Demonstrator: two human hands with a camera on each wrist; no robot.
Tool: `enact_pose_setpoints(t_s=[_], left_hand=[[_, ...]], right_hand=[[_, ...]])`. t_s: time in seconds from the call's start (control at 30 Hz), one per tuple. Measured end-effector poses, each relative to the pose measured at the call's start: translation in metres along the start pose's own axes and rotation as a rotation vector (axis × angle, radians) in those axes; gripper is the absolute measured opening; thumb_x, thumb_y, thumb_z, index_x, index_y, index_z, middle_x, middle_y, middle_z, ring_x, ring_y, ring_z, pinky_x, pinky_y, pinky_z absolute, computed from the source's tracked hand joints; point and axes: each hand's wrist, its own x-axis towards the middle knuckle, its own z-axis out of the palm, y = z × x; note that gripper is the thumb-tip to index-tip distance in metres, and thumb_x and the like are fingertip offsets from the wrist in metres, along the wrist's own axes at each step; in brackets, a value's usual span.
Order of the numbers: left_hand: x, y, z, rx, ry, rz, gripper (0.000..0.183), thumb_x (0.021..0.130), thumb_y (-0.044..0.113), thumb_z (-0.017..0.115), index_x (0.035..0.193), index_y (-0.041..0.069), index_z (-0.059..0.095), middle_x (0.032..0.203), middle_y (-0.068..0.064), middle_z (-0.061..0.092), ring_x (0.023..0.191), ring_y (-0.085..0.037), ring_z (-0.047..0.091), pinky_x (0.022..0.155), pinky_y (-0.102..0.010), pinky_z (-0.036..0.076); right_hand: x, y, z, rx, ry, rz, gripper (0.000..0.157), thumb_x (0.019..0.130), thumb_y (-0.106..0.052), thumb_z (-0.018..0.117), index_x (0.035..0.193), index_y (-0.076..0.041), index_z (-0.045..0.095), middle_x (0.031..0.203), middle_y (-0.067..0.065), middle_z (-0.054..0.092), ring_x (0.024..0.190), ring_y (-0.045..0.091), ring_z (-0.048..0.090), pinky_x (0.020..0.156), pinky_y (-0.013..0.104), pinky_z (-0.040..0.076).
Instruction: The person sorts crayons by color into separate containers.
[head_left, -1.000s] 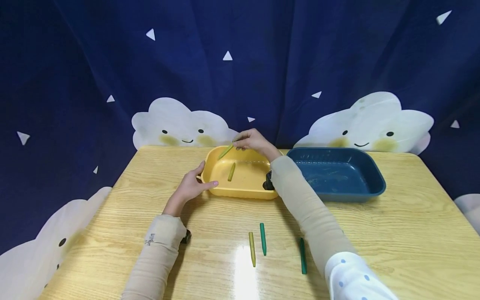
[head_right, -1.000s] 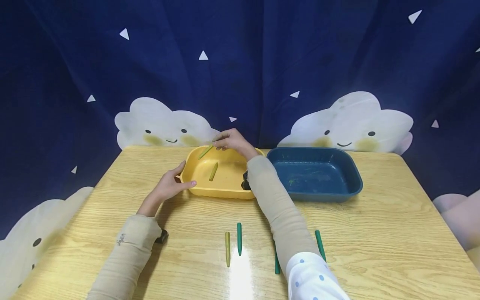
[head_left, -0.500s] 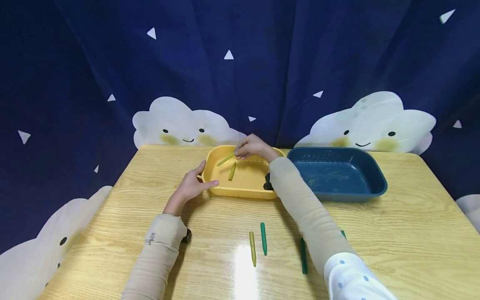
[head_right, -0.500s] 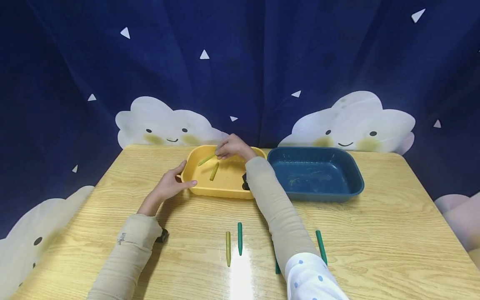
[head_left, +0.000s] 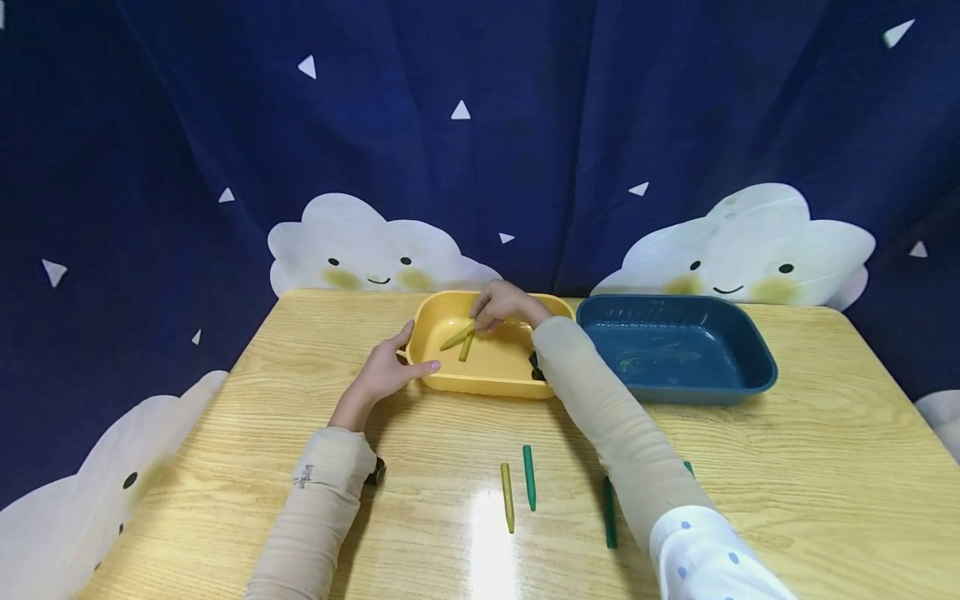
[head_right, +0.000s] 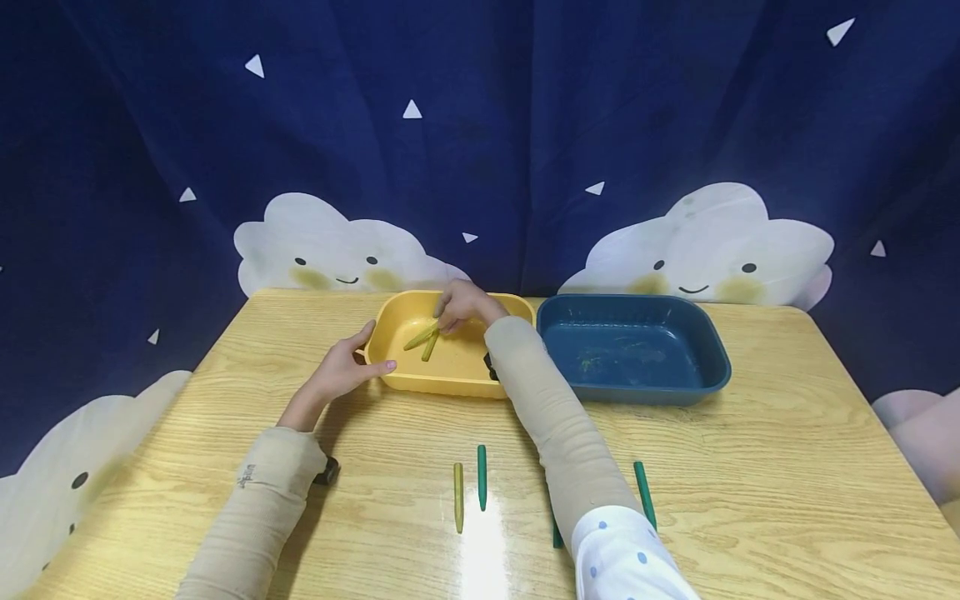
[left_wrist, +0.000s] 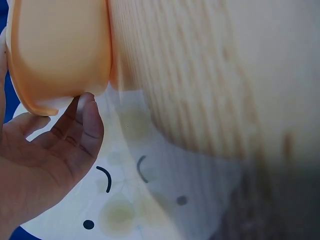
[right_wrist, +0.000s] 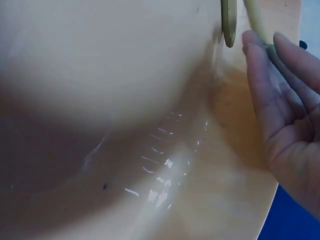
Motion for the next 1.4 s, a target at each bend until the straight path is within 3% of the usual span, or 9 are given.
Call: enact_pose_setpoints(t_s=[0.2, 0.5, 0.7, 0.87, 1.23, 1.4], left_hand=[[0.0, 0.0, 0.001, 0.006, -0.007, -0.003, 0.092, 0.079, 0.032, 0.071, 0.145, 0.001, 0.015, 0.122, -0.02, 0.05, 0.086, -0.024, 0.057, 0.071, -0.032, 0.048], [-0.002, 0.001, -0.002, -0.002, -0.015, -0.012, 0.093, 0.079, 0.034, 0.071, 0.145, 0.003, 0.013, 0.122, -0.021, 0.05, 0.089, -0.025, 0.057, 0.073, -0.033, 0.048], [-0.002, 0.002, -0.003, 0.008, -0.021, -0.026, 0.093, 0.08, 0.036, 0.07, 0.145, 0.003, 0.013, 0.122, -0.021, 0.049, 0.09, -0.026, 0.057, 0.076, -0.035, 0.048], [-0.002, 0.003, -0.001, 0.006, -0.022, -0.027, 0.093, 0.079, 0.036, 0.07, 0.145, 0.002, 0.013, 0.123, -0.021, 0.049, 0.092, -0.027, 0.057, 0.078, -0.036, 0.047], [-0.002, 0.002, -0.002, -0.006, -0.013, -0.01, 0.092, 0.08, 0.034, 0.07, 0.145, 0.001, 0.014, 0.125, -0.021, 0.047, 0.093, -0.027, 0.056, 0.077, -0.035, 0.048], [-0.001, 0.001, -0.001, -0.003, -0.021, 0.0, 0.092, 0.08, 0.034, 0.07, 0.145, 0.001, 0.014, 0.125, -0.021, 0.047, 0.092, -0.026, 0.056, 0.077, -0.035, 0.048]], right_hand=[[-0.005, -0.006, -0.008, 0.009, -0.014, 0.011, 0.033, 0.077, 0.004, 0.067, 0.109, 0.01, 0.062, 0.094, 0.02, 0.066, 0.076, 0.021, 0.065, 0.072, 0.034, 0.052], [-0.015, -0.032, -0.021, 0.066, -0.003, -0.076, 0.032, 0.078, 0.0, 0.069, 0.107, 0.011, 0.062, 0.091, 0.017, 0.067, 0.079, 0.026, 0.065, 0.071, 0.033, 0.052], [-0.026, -0.045, -0.026, 0.106, 0.005, -0.116, 0.033, 0.079, -0.001, 0.068, 0.109, 0.011, 0.061, 0.097, 0.024, 0.064, 0.077, 0.024, 0.065, 0.072, 0.033, 0.052], [-0.038, -0.05, -0.03, 0.134, 0.019, -0.16, 0.031, 0.08, -0.003, 0.067, 0.109, 0.008, 0.062, 0.102, 0.028, 0.061, 0.085, 0.034, 0.063, 0.072, 0.034, 0.052], [-0.06, -0.06, -0.03, 0.169, 0.025, -0.226, 0.033, 0.081, -0.002, 0.066, 0.111, 0.01, 0.06, 0.09, 0.02, 0.067, 0.081, 0.034, 0.064, 0.071, 0.035, 0.052], [-0.072, -0.061, -0.028, 0.179, 0.024, -0.236, 0.032, 0.081, -0.003, 0.066, 0.111, 0.009, 0.06, 0.094, 0.022, 0.066, 0.077, 0.029, 0.065, 0.071, 0.036, 0.052]])
